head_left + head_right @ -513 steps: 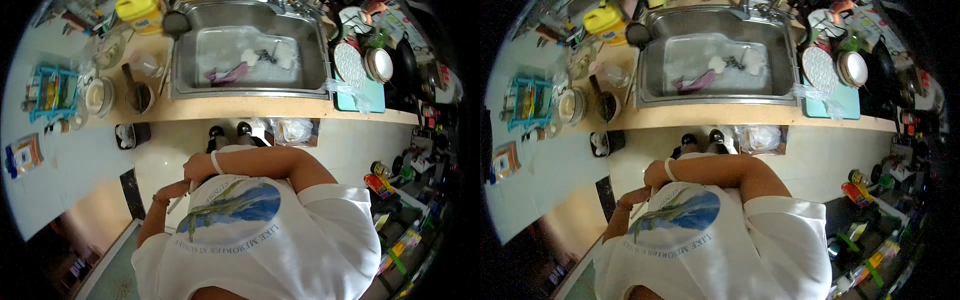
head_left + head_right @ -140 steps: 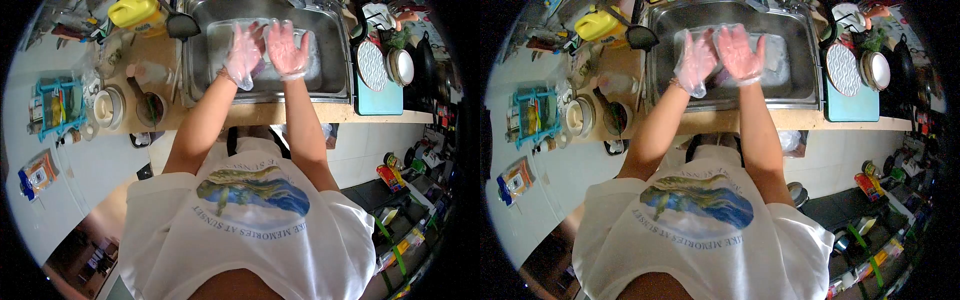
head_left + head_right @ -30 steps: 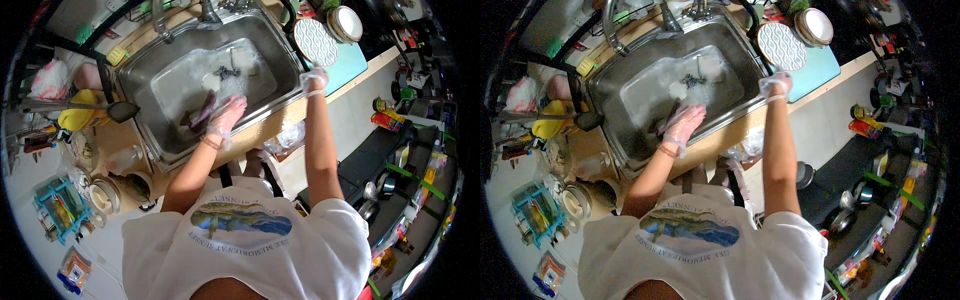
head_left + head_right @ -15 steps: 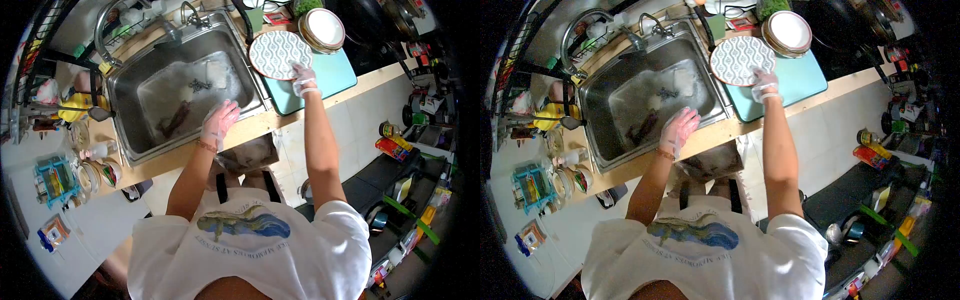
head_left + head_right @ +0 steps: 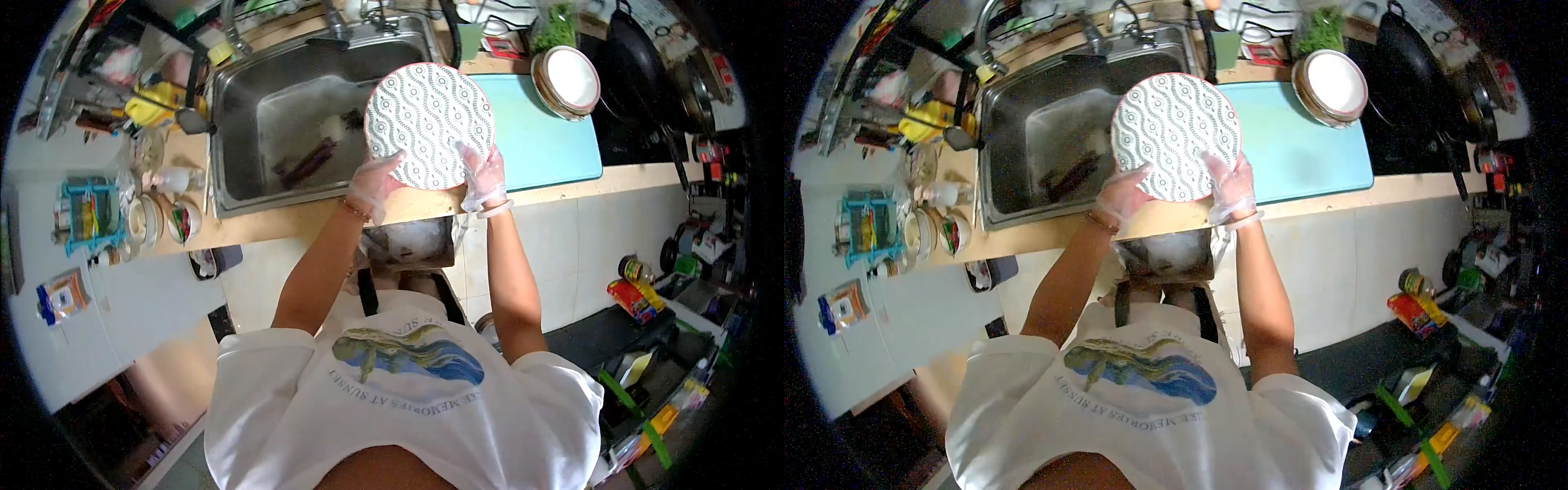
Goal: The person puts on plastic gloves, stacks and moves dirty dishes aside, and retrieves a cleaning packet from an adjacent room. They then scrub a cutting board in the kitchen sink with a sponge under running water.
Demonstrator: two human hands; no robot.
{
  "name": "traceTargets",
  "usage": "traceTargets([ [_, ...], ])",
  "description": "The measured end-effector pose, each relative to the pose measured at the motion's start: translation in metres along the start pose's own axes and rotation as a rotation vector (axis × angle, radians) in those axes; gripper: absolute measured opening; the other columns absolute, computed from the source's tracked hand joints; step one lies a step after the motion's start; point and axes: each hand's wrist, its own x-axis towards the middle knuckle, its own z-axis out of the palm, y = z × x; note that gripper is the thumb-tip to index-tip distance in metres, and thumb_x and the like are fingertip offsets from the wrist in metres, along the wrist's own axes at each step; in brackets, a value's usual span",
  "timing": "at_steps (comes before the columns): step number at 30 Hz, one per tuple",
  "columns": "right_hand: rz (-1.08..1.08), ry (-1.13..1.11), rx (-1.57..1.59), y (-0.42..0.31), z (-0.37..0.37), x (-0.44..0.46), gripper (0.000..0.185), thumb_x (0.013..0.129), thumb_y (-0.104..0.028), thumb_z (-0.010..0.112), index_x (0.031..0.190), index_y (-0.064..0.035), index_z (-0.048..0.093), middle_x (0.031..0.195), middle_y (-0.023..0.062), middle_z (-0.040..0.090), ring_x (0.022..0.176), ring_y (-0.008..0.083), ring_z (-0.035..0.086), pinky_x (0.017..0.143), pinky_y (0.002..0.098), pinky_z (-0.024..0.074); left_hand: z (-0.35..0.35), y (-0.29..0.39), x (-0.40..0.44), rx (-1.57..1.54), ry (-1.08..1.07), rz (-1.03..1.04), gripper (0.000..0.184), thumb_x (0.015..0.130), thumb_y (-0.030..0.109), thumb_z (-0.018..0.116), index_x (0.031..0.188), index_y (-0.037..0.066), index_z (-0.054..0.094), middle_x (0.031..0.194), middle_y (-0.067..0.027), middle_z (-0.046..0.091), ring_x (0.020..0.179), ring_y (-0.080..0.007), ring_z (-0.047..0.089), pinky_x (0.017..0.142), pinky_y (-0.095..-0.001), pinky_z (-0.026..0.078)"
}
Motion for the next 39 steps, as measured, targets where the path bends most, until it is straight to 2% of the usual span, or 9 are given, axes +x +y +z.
traceTargets([
  [4, 0.086, -0.066, -0.29, 0.022, -0.001, 0.009, 0.026, 0.078, -0.007, 0.061, 0.102, 0.0009, 0.057, 0.092, 0.0054, 0.063, 0.072, 0.0104, 0.058, 0.062, 0.0228, 0.0472, -0.002, 0.031, -0.038, 0.48, 0.405, 0.249, 0.035, 0.085, 0.009, 0.051, 0.118, 0.002, 0.044, 0.12, -0.0168, 0.049, 0.109, -0.0313, 0.049, 0.089, -0.0421, 0.044],
  [6, 0.058, -0.015, -0.303, 0.034, 0.005, 0.011, 0.017, 0.08, -0.004, 0.056, 0.096, -0.0004, 0.059, 0.083, 0.0046, 0.063, 0.067, 0.0089, 0.056, 0.059, 0.0213, 0.047, -0.034, 0.043, -0.054, 1.834, 0.281, 0.814, 0.026, 0.078, 0.005, 0.054, 0.104, 0.005, 0.056, 0.11, -0.0135, 0.057, 0.098, -0.0291, 0.056, 0.079, -0.0363, 0.048],
  [8, -0.11, -0.049, -0.336, 0.037, 0.015, 0.009, 0.017, 0.08, 0.002, 0.051, 0.095, -0.0006, 0.059, 0.084, 0.0066, 0.062, 0.071, 0.0129, 0.056, 0.068, 0.0239, 0.0474, -0.014, 0.056, -0.066, 1.606, 0.414, 0.616, 0.029, 0.07, 0.002, 0.058, 0.098, 0.008, 0.06, 0.1, -0.0113, 0.061, 0.088, -0.029, 0.06, 0.077, -0.0348, 0.048],
  [13, -0.334, -0.136, -0.657, 0.073, 0.016, 0.013, 0.018, 0.08, -0.002, 0.055, 0.096, -0.0032, 0.062, 0.092, 0.007, 0.064, 0.083, 0.0141, 0.058, 0.078, 0.0246, 0.045, -0.039, 0.062, -0.081, 1.476, 0.326, 0.833, 0.027, 0.074, 0.001, 0.05, 0.098, 0.007, 0.061, 0.096, -0.0125, 0.062, 0.089, -0.0284, 0.06, 0.077, -0.0335, 0.047],
  [17, 0.029, 0.055, -0.473, 0.049, 0.044, -0.002, 0.029, 0.074, -0.009, 0.067, 0.099, 0.0022, 0.059, 0.089, 0.0076, 0.064, 0.078, 0.0146, 0.058, 0.072, 0.0235, 0.0458, -0.045, 0.066, -0.084, 1.402, 0.505, 0.455, 0.022, 0.079, 0.002, 0.052, 0.1, 0.002, 0.059, 0.094, -0.014, 0.063, 0.083, -0.0266, 0.062, 0.074, -0.0307, 0.048],
  [23, 0.07, 0.342, -0.267, 0.012, -0.006, -0.013, 0.041, 0.085, -0.036, 0.051, 0.104, 0.0005, 0.054, 0.088, 0.0141, 0.063, 0.069, 0.0193, 0.061, 0.06, 0.0295, 0.0508, -0.023, 0.064, -0.071, 0.343, 0.214, 0.164, 0.027, 0.08, 0.0, 0.055, 0.106, -0.004, 0.053, 0.101, -0.0118, 0.06, 0.085, -0.018, 0.06, 0.074, -0.0313, 0.05],
  [30, 0.207, 0.716, -0.2, -0.067, -0.137, 0.04, 0.04, 0.083, -0.03, 0.053, 0.112, -0.0038, 0.045, 0.103, 0.0123, 0.048, 0.076, 0.0272, 0.055, 0.061, 0.0372, 0.0515, 0.045, 0.026, -0.014, 0.146, 0.221, -0.051, 0.036, 0.077, -0.005, 0.055, 0.112, 0.0, 0.045, 0.105, -0.012, 0.056, 0.093, -0.021, 0.058, 0.077, -0.0363, 0.053],
  [36, 0.31, 0.446, 0.005, -0.087, -0.221, 0.145, 0.045, 0.081, -0.019, 0.057, 0.116, 0.0013, 0.037, 0.103, 0.0167, 0.046, 0.081, 0.0333, 0.057, 0.071, 0.0424, 0.054, 0.082, -0.058, 0.064, 0.128, 0.147, 0.183, 0.042, 0.077, -0.006, 0.055, 0.116, 0.003, 0.044, 0.11, -0.012, 0.055, 0.098, -0.023, 0.057, 0.08, -0.0344, 0.053],
  [39, 0.348, 0.267, 0.17, -0.083, -0.229, 0.166, 0.035, 0.085, -0.01, 0.05, 0.114, 0.0054, 0.039, 0.103, 0.0203, 0.051, 0.087, 0.0343, 0.058, 0.075, 0.0443, 0.0542, 0.119, -0.074, 0.082, 0.143, 0.463, 0.03, 0.065, 0.078, 0.004, 0.06, 0.13, 0.005, 0.023, 0.122, -0.0131, 0.047, 0.107, -0.0265, 0.05, 0.079, -0.0389, 0.051],
])
